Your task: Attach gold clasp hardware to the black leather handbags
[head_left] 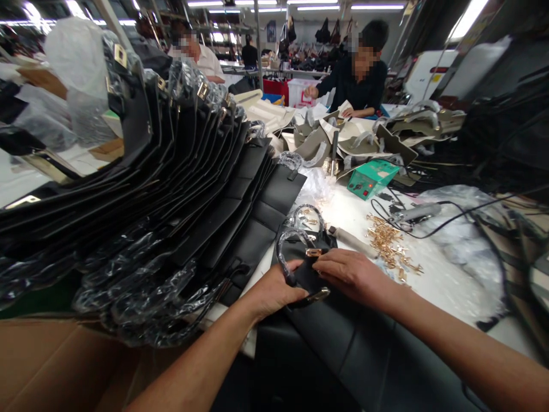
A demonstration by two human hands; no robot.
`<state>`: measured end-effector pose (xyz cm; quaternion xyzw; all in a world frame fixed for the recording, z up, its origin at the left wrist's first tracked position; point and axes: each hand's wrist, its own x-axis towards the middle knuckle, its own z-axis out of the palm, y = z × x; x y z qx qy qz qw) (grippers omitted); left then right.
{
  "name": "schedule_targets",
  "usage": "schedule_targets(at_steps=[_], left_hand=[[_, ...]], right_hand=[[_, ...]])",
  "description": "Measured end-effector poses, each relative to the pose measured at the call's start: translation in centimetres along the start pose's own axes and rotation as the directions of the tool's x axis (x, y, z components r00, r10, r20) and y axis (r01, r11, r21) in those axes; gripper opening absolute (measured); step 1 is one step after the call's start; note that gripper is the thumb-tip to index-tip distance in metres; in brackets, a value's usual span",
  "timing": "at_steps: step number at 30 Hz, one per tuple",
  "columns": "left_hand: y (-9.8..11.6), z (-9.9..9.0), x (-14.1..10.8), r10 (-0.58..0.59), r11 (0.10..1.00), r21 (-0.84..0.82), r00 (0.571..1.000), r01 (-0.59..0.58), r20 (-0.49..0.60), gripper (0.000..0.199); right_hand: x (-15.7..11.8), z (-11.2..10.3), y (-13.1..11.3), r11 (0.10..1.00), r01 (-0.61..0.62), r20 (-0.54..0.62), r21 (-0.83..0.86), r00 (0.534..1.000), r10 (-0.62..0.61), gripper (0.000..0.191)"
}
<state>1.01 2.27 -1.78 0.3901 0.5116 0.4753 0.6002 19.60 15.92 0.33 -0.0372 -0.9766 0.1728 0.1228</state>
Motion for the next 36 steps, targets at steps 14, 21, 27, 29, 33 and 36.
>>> schedule_targets(at_steps=[14, 21, 27, 29, 33, 36], left_hand=[[-0.3, -0.9, 0.3, -0.098, 0.993, -0.061, 0.993, 0.102, 0.068, 0.052], [-0.2, -1.0, 0.4, -0.098, 0.992, -0.064, 0.991, 0.104, 0.089, 0.048], [-0.2, -1.0, 0.5, -0.095, 0.993, -0.068, 0.992, 0.101, 0.085, 0.049], [-0.2, -1.1, 0.6, -0.1, 0.992, -0.074, 0.991, 0.106, 0.087, 0.049], [-0.3, -1.2, 0.6, -0.11, 0.988, -0.096, 0.99, 0.118, 0.091, 0.05], [-0.4, -1.3, 0.6, -0.106, 0.989, -0.098, 0.992, 0.113, 0.07, 0.052]], right_hand=[[0.9, -0.1, 1.0, 0.998, 0.007, 0.068, 0.063, 0.998, -0.011, 0.025], [1.4, -0.5, 0.7, 0.996, 0.05, 0.139, -0.07, 0.989, -0.04, 0.022], [1.9, -0.6, 0.4, 0.981, 0.097, 0.21, -0.17, 0.976, -0.059, 0.022], [2.2, -0.8, 0.6, 0.978, 0.114, 0.228, -0.174, 0.971, -0.073, 0.02], [2.9, -1.1, 0.9, 0.975, 0.16, 0.264, -0.152, 0.958, -0.116, 0.021], [3.1, -0.9, 0.8, 0.967, 0.198, 0.296, -0.16, 0.944, -0.145, 0.025]])
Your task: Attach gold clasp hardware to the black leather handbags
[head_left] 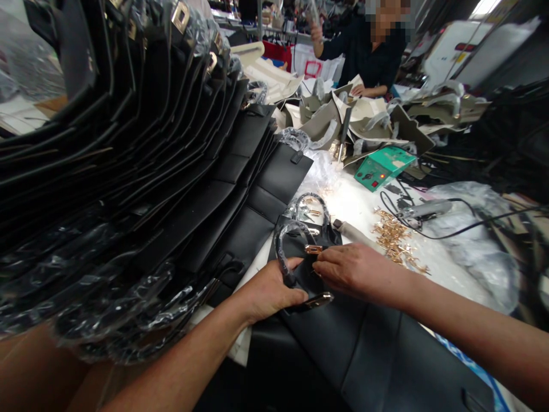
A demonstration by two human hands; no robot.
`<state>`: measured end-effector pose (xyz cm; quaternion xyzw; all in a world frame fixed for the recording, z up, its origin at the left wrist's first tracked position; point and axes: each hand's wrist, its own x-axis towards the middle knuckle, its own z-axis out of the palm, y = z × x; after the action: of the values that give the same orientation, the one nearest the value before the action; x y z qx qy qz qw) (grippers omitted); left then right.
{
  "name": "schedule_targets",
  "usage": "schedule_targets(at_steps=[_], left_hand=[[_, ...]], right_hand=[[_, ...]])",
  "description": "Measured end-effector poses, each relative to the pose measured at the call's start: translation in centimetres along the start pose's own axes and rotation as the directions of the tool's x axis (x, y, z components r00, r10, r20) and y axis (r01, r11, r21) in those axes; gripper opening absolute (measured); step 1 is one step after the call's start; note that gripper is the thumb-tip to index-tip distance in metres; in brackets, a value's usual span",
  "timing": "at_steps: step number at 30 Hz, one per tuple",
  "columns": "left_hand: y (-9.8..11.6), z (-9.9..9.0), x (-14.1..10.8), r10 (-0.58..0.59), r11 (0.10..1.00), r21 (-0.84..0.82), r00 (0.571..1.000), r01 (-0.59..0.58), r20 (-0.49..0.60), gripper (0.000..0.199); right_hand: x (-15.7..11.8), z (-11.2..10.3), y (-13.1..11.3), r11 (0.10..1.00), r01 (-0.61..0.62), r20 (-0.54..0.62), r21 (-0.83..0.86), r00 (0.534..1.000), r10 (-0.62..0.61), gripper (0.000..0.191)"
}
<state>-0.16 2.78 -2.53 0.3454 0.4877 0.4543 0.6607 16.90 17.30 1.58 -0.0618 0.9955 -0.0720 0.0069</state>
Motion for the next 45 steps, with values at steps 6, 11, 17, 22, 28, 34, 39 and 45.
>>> schedule_targets(at_steps=[6, 11, 17, 22, 28, 34, 39, 45], left_hand=[[0.1, 0.0, 0.0, 0.004, 1.0, 0.002, 1.0, -0.004, 0.009, 0.051], [-0.2, 0.3, 0.0, 0.057, 0.997, 0.058, 0.998, -0.057, 0.003, 0.048], [-0.4, 0.3, 0.1, 0.075, 0.994, 0.075, 0.997, -0.075, -0.003, 0.047], [-0.4, 0.1, 0.2, 0.105, 0.993, 0.061, 0.994, -0.105, 0.002, 0.043], [-0.5, 0.0, 0.2, 0.146, 0.984, 0.1, 0.989, -0.145, -0.006, 0.041], [-0.9, 0.2, -0.1, 0.161, 0.982, 0.102, 0.987, -0.16, -0.005, 0.041], [-0.8, 0.3, -0.2, 0.131, 0.983, 0.128, 0.991, -0.128, -0.013, 0.044], [0.2, 0.6, -0.4, 0.069, 0.995, 0.077, 0.996, -0.065, -0.058, 0.05]], right_hand=[[-0.2, 0.7, -1.0, 0.997, -0.074, -0.02, -0.009, 0.997, 0.073, 0.017], [-0.1, -0.1, -1.0, 0.999, -0.053, 0.04, 0.009, 0.998, 0.052, 0.013], [0.2, -0.7, -1.0, 0.998, -0.06, 0.096, 0.02, 0.994, 0.058, 0.017], [0.4, 0.0, -1.4, 0.993, -0.116, 0.095, 0.022, 0.989, 0.113, 0.016], [0.7, -0.2, -1.8, 0.996, -0.093, 0.111, 0.018, 0.99, 0.09, 0.013], [0.5, -1.0, -1.9, 0.996, -0.048, 0.098, 0.07, 0.994, 0.041, 0.022], [0.9, -1.1, -1.8, 0.999, 0.027, 0.132, 0.029, 0.991, -0.03, 0.022], [2.1, -0.7, -2.8, 0.995, -0.032, 0.111, -0.094, 0.993, 0.042, 0.011]])
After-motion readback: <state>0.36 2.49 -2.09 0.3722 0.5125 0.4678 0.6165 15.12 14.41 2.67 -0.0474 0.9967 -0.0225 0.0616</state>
